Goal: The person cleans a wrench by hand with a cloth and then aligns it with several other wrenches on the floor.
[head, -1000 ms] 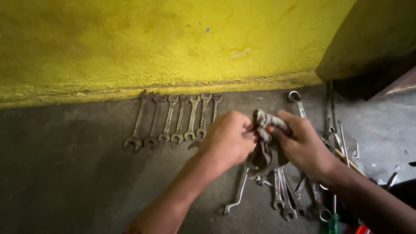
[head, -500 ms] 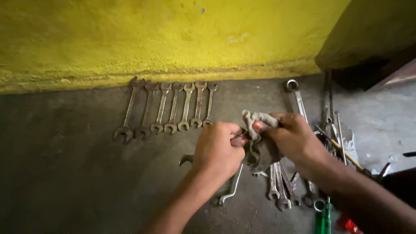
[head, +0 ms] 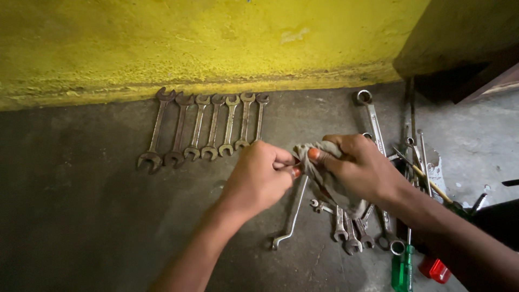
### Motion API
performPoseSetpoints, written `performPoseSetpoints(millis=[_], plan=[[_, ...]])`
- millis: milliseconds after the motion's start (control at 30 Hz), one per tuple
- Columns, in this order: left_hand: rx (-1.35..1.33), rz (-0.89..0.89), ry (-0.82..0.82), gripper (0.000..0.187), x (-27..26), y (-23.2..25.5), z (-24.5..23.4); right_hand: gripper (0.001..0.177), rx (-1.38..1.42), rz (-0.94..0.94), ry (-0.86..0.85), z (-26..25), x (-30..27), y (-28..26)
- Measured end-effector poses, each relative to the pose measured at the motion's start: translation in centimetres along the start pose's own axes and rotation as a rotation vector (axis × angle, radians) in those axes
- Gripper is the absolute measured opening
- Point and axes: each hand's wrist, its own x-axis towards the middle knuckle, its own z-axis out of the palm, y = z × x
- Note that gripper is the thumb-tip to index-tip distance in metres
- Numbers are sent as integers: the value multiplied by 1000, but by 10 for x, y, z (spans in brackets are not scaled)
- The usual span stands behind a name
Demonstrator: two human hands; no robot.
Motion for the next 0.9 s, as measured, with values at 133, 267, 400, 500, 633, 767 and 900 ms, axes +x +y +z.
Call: performPoseSetpoints(millis=[133,267,400,500,633,767,900], plan=[[87,56,-25,16,3,5,-8,25,307,-25,-89,4,-4,-4],[246,-26,-142,18,10,12,-22,27,504,179,-344,-5,-5,-6],[210,-130,-275,19,7,13,-29,28,92,-278,-458,-8,12,20],[61,-36,-294,20,6,9,-28,28,113,-413,-562,-14,25,37],[3,-50,-330,17,8,2,-23,25,326,-291,-584,-13,34,51],[-138,-61,-313,15,11,-2,-16,22,554,-2,-412,-8,37,56],[-73,-65,-293,15,7,-2,-14,12,528,-248,-497,-6,37,54]])
